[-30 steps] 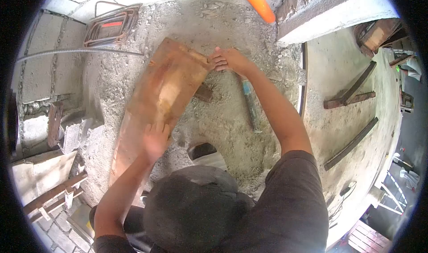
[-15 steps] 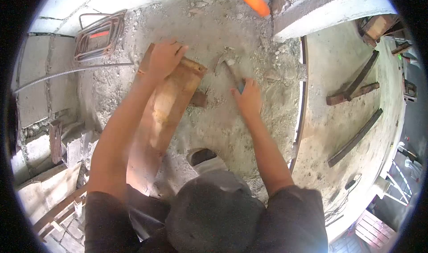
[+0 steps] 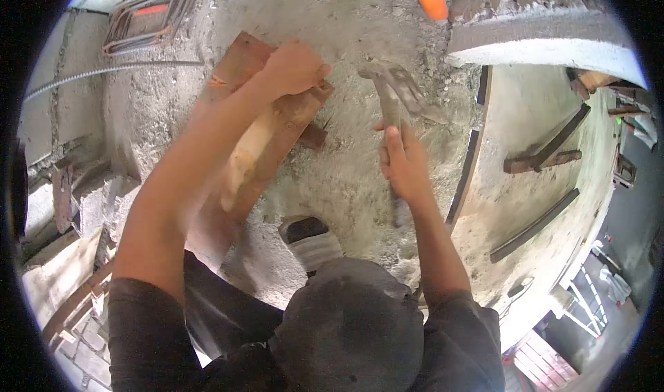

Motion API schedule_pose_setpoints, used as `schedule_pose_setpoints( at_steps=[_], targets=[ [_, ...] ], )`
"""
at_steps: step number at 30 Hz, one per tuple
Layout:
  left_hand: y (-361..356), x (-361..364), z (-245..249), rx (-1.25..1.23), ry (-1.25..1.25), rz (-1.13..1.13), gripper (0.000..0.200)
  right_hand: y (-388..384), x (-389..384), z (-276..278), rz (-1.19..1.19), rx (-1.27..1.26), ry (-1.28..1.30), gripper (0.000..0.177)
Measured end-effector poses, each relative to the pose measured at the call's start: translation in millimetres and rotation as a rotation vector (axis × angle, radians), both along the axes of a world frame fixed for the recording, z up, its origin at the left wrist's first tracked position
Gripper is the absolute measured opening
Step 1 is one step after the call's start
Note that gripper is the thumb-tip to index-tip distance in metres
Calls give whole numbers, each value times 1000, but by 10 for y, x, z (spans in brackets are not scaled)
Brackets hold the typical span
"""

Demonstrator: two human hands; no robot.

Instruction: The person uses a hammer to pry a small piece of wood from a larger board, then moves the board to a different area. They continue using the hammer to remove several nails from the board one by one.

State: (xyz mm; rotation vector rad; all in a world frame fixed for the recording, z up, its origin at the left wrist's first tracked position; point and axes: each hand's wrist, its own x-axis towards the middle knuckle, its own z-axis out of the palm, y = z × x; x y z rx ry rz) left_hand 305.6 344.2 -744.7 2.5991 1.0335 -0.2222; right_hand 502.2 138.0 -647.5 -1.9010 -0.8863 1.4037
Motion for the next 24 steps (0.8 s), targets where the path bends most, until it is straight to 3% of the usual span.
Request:
schedule_pose_setpoints(
  at_steps=[2, 5, 11, 15, 18, 20, 24],
  targets=[
    [-45, 22, -149, 72, -140, 63, 49, -26, -125, -94, -40, 81, 173, 47],
    [-101, -11, -78, 145, -200, 46, 50, 50, -243, -56, 19, -37, 109, 50],
    [-124, -15, -100, 117, -224, 108, 50, 0, -381, -218, 40, 35, -60, 56],
    [-133, -15, -113, 115, -198, 130, 44, 9, -358, -239, 30, 7, -5, 60],
    [-187, -25, -86, 97, -181, 159, 35, -23, -336, -230, 64, 162, -207, 53],
    [-129, -34, -156, 142, -230, 59, 30, -31, -305, -339, 198, 77, -391, 64],
    [-203, -110, -193, 185, -231, -26, 27, 102, -332, -52, 239, -39, -469, 64]
  ],
)
